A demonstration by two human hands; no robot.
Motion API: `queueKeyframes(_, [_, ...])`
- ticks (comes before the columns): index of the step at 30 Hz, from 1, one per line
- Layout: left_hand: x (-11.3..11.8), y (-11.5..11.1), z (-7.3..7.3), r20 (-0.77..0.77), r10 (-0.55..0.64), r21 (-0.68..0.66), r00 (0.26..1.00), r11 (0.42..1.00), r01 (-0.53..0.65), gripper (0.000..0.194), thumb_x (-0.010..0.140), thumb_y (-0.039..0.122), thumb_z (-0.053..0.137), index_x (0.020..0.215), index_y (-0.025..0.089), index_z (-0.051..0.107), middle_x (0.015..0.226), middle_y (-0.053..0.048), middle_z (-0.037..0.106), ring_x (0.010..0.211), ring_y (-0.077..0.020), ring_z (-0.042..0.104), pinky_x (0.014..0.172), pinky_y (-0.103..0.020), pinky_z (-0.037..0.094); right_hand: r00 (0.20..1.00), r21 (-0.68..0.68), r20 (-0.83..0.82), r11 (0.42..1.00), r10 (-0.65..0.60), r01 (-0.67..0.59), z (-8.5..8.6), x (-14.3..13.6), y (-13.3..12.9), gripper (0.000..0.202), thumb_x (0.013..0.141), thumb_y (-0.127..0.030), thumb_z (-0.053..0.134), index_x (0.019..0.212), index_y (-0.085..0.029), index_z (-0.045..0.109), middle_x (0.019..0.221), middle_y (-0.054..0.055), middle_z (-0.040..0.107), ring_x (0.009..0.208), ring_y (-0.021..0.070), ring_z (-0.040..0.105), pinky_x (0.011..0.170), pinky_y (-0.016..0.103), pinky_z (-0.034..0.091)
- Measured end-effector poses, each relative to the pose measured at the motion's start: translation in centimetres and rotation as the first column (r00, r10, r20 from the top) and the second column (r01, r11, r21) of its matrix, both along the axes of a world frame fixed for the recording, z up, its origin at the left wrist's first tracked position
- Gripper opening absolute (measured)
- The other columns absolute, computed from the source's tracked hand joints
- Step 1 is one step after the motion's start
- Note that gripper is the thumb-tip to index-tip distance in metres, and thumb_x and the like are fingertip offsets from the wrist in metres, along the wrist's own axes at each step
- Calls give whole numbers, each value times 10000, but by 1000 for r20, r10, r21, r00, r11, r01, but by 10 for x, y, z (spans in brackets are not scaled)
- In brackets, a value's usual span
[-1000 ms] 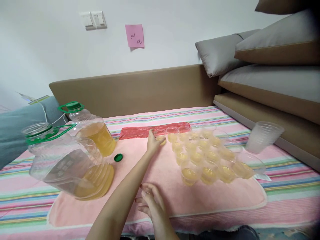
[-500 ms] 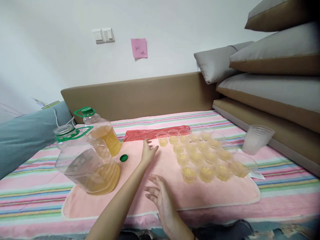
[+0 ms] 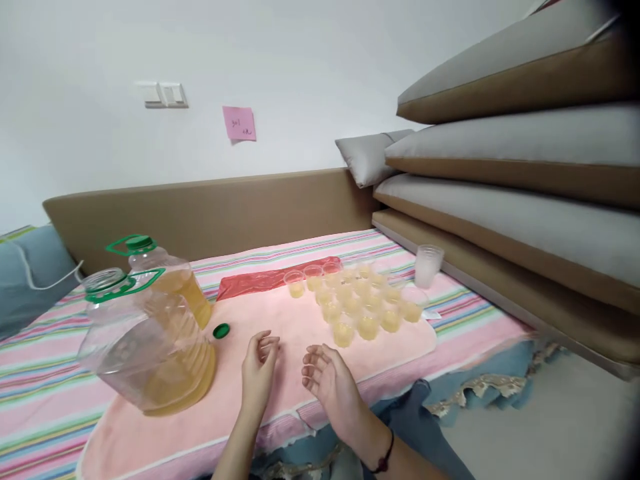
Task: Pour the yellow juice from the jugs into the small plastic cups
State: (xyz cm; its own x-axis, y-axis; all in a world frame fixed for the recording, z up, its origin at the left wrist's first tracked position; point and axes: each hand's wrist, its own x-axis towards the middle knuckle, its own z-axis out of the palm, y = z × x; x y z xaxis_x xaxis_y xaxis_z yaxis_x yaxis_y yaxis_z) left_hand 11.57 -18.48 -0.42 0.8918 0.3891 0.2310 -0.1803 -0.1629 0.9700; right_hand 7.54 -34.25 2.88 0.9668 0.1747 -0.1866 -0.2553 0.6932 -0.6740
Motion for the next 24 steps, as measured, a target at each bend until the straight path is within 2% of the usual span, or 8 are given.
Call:
queueKeyframes(3, [-1, 3, 3, -12, -19, -23, 1000, 1000, 19, 473, 653, 494, 718, 965, 157, 603, 830, -62, 701, 758, -197, 681, 701, -331, 559, 985, -84, 144, 990, -97, 110, 12, 4, -39, 280, 711, -495, 695, 761, -221, 663, 714, 12, 635, 670, 176, 589, 706, 336, 484])
queueKeyframes(5, [-1, 4, 4, -13, -30, -40, 999, 999, 30, 469, 635, 493, 733, 940, 159, 613, 785, -49, 703, 692, -182, 674, 648, -308, 556, 939, -193, 271, 943, -213, 270, 24, 18, -82, 310, 674, -495, 731, 773, -211, 657, 717, 12, 622, 688, 173, 577, 704, 330, 477])
queueKeyframes(9, [-1, 5, 4, -9, -53, -43, 999, 998, 53, 489, 604, 479, 778, 941, 168, 609, 729, -28, 705, 659, -178, 674, 628, -295, 554, 807, -391, 461, 731, -370, 559, 49, 77, -190, 338, 612, -478, 781, 784, -220, 645, 813, 29, 635, 824, 193, 595, 828, 344, 482])
queueKeyframes(12, [0, 3, 4, -7, -68, -27, 998, 997, 68, 501, 608, 485, 791, 955, 173, 606, 705, -16, 695, 655, -183, 675, 624, -298, 555, 758, -530, 496, 543, -424, 651, 60, 130, -263, 374, 588, -446, 804, 828, -219, 628, 932, 65, 659, 946, 246, 612, 888, 397, 487])
queueKeyframes(14, [1, 1, 5, -1, -63, -13, 998, 998, 63, 502, 614, 503, 789, 951, 177, 609, 673, -2, 674, 633, -183, 665, 612, -300, 550, 742, -622, 504, 409, -443, 667, 61, 161, -299, 377, 619, -409, 810, 886, -222, 621, 1012, 85, 663, 1048, 281, 596, 928, 435, 483])
queueKeyframes(16, [2, -2, 7, 2, -52, 9, 999, 999, 52, 512, 608, 523, 788, 946, 181, 614, 618, 21, 637, 604, -178, 643, 598, -295, 535, 746, -698, 500, 306, -440, 647, 55, 185, -324, 370, 705, -373, 787, 999, -210, 631, 1103, 95, 652, 1102, 276, 585, 957, 453, 480])
queueKeyframes(19, [5, -4, 7, -9, -33, 38, 999, 999, 33, 538, 596, 557, 784, 951, 188, 620, 565, 44, 582, 579, -175, 610, 582, -289, 510, 783, -774, 478, 230, -398, 590, 41, 212, -345, 345, 898, -362, 631, 1192, -185, 591, 1228, 85, 613, 1065, 226, 614, 904, 455, 521])
queueKeyframes(24, [13, -2, -1, -51, -23, 67, 998, 997, 27, 597, 565, 590, 790, 975, 188, 627, 581, 41, 577, 595, -182, 608, 598, -293, 500, 801, -806, 496, 164, -336, 569, 23, 244, -352, 535, 844, -330, 697, 1323, -197, 499, 1265, 112, 590, 1082, 242, 613, 910, 452, 522])
